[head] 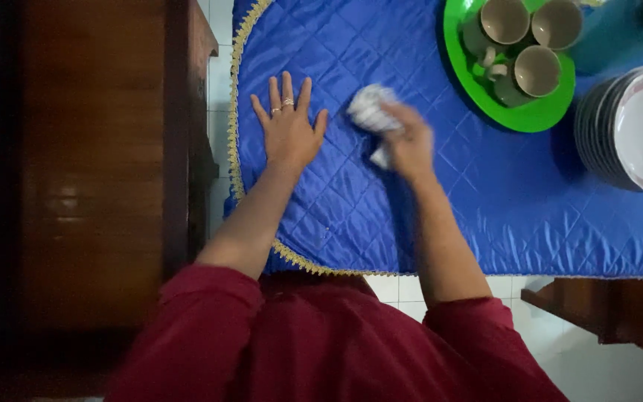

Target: The person wipes a blue tablecloth with a cloth, then picks up plates one by one from a stack and places them on the table. The person continues wiping the table surface around the placed plates.

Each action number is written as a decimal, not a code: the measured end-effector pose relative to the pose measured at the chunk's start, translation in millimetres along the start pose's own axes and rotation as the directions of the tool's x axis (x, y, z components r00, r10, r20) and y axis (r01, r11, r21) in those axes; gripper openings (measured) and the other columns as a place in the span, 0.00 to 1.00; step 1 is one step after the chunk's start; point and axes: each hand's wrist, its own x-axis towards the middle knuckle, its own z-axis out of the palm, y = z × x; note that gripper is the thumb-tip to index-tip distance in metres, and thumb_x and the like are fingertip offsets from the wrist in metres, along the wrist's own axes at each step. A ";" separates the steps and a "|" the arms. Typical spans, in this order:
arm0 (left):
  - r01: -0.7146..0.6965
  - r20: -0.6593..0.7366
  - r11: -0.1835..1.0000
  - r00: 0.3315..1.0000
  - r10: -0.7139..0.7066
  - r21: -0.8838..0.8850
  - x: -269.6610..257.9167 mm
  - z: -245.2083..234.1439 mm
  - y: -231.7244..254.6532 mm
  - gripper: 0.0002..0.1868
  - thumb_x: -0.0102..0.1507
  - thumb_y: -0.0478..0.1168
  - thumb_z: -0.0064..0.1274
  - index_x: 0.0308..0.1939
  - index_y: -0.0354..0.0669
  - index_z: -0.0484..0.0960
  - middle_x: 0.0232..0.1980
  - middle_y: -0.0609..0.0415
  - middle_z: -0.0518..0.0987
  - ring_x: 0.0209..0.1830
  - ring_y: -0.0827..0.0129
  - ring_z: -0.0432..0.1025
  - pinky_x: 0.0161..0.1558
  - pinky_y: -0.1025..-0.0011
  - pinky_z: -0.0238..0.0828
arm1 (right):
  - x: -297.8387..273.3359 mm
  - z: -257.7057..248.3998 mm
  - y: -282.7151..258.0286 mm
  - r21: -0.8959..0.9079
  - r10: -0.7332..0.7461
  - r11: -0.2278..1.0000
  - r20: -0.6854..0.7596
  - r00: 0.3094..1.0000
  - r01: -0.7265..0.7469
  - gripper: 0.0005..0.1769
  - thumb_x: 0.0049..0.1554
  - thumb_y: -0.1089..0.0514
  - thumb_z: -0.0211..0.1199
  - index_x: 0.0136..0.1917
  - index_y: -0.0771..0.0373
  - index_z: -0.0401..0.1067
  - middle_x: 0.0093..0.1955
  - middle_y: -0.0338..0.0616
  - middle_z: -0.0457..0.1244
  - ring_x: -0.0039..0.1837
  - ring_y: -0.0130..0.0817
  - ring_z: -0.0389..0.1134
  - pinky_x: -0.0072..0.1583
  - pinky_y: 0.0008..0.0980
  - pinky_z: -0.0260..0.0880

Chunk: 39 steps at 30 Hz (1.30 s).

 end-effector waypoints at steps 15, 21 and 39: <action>0.021 -0.084 0.999 0.996 -0.019 0.027 -1.8 6.5 2.5 0.32 0.71 0.59 0.47 0.74 0.48 0.70 0.82 0.38 0.55 0.83 0.45 0.45 0.74 0.27 0.26 | 76.4 71.7 5.5 -0.008 -0.222 0.975 0.085 0.971 0.223 0.33 0.44 0.67 0.63 0.63 0.46 0.80 0.57 0.48 0.70 0.66 0.52 0.68 0.70 0.46 0.61; -0.060 -0.236 0.998 0.970 0.067 0.035 -3.8 15.9 -4.6 0.32 0.71 0.59 0.51 0.76 0.51 0.70 0.80 0.40 0.59 0.81 0.42 0.50 0.74 0.28 0.37 | 117.2 -15.1 59.8 -0.255 -0.222 0.956 -0.298 0.928 0.146 0.36 0.46 0.69 0.53 0.69 0.68 0.71 0.63 0.63 0.68 0.67 0.58 0.67 0.70 0.51 0.61; 0.023 -0.008 0.995 1.000 -0.024 -0.100 1.9 0.5 -1.3 0.35 0.70 0.59 0.44 0.78 0.49 0.63 0.82 0.40 0.53 0.83 0.44 0.40 0.74 0.31 0.24 | 241.4 16.4 149.8 -0.560 -0.271 0.827 -0.319 0.908 0.050 0.40 0.42 0.65 0.60 0.70 0.62 0.69 0.55 0.63 0.70 0.55 0.62 0.69 0.58 0.56 0.69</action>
